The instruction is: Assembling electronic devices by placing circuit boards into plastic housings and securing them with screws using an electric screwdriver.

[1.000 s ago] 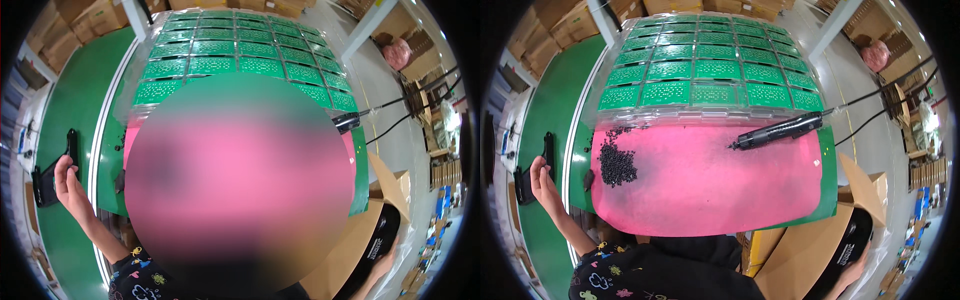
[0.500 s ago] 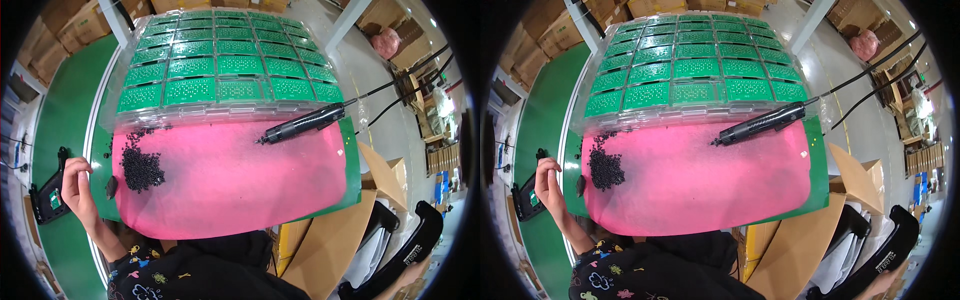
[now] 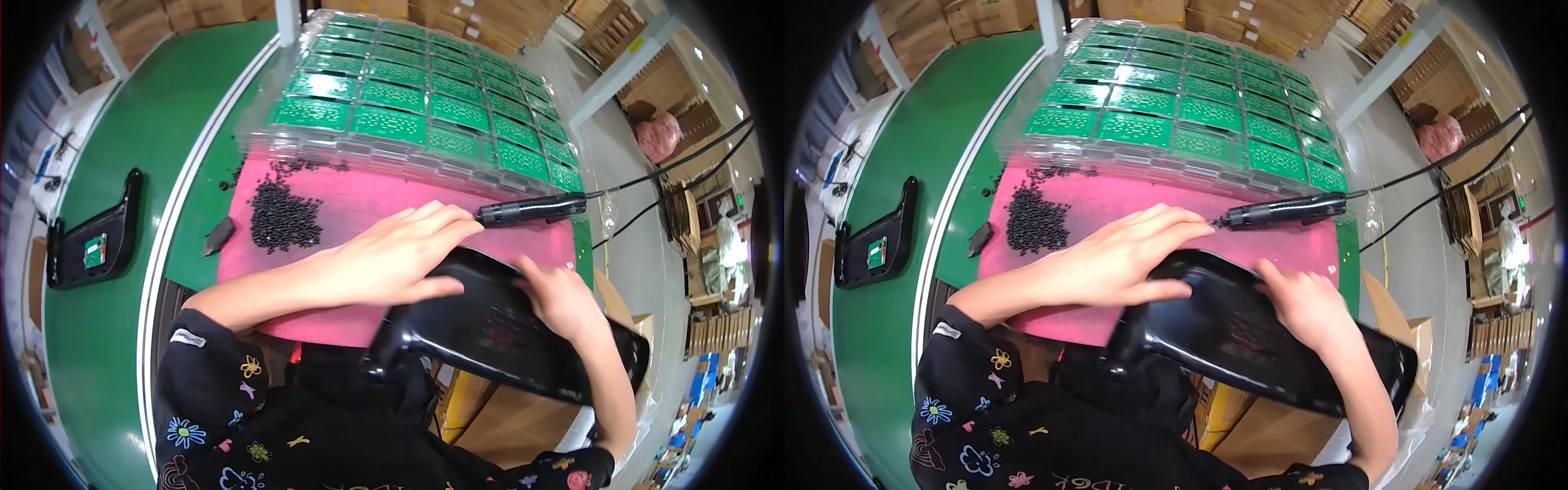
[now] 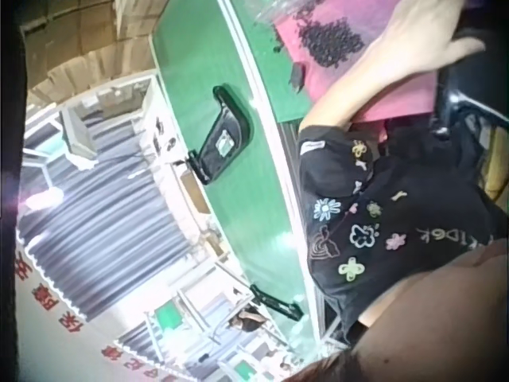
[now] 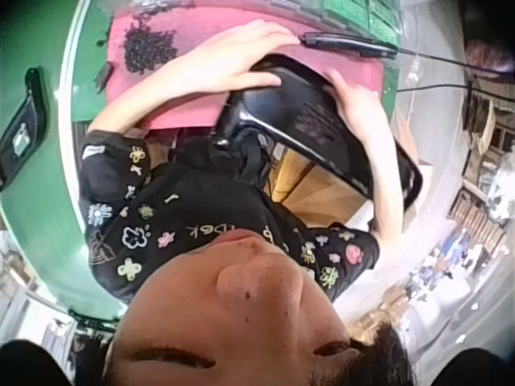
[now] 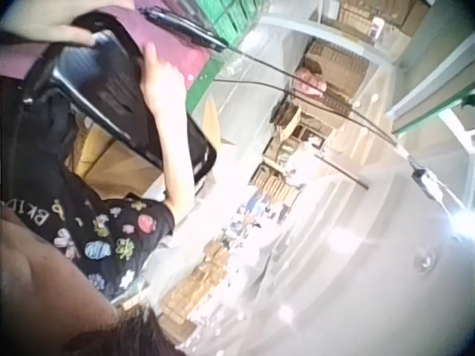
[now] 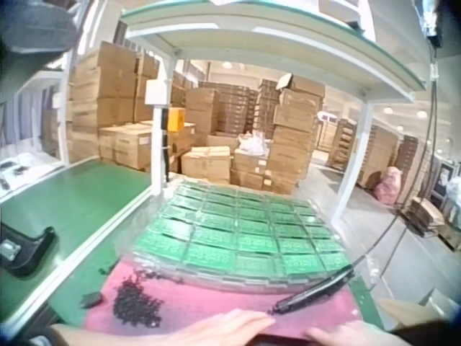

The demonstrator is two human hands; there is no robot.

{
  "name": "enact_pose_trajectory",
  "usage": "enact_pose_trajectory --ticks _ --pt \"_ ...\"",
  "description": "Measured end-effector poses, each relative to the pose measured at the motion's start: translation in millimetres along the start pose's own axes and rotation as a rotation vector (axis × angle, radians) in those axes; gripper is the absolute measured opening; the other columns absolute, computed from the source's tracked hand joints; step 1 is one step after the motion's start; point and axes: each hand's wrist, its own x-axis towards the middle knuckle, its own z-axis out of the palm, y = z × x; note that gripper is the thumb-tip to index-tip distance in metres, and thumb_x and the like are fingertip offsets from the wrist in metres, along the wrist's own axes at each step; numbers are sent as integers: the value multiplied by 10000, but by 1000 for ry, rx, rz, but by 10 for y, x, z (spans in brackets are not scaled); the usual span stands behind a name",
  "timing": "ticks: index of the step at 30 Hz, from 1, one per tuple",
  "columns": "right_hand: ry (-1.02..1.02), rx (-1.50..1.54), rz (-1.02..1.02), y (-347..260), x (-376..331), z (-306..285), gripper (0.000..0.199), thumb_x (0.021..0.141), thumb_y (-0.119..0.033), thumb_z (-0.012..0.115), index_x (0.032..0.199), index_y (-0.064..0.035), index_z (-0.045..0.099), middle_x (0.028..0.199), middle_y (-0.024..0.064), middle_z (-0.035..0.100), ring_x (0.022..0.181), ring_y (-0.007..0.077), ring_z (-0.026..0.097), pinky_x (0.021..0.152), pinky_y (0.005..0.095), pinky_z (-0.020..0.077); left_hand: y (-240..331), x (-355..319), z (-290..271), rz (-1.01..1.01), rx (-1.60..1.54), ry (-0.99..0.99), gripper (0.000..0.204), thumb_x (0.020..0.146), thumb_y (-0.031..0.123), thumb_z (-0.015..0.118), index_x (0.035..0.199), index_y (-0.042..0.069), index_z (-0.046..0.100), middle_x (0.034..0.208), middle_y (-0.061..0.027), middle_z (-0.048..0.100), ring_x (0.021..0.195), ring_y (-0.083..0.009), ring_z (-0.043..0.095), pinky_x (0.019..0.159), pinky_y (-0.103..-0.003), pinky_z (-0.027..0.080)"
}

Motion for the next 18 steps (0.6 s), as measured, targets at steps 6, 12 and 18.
enact_pose_trajectory --ticks 6,12,18 --pt "616 113 -234 -83 1081 -11 153 900 -121 603 1029 -41 615 909 147 646 832 357 647 708 435 522 -682 -152 29 -197 122 -101 207 796 173 683 891 26 573 901 -129 573 938 -343 577 779 -449 484" --pt "733 -238 42 409 2058 113 214 812 -154 720 975 -55 621 985 83 592 936 275 617 757 399 539 -825 -213 -159 -284 167 3 212 776 162 712 848 21 571 853 -112 560 865 -305 578 725 -415 491" --pt "894 -359 -106 492 2150 68 86 734 -95 691 799 -60 646 896 62 592 927 250 600 717 388 520 -911 -218 -235 -127 206 -11 211 783 153 728 848 10 588 852 -111 573 861 -307 584 736 -421 492"
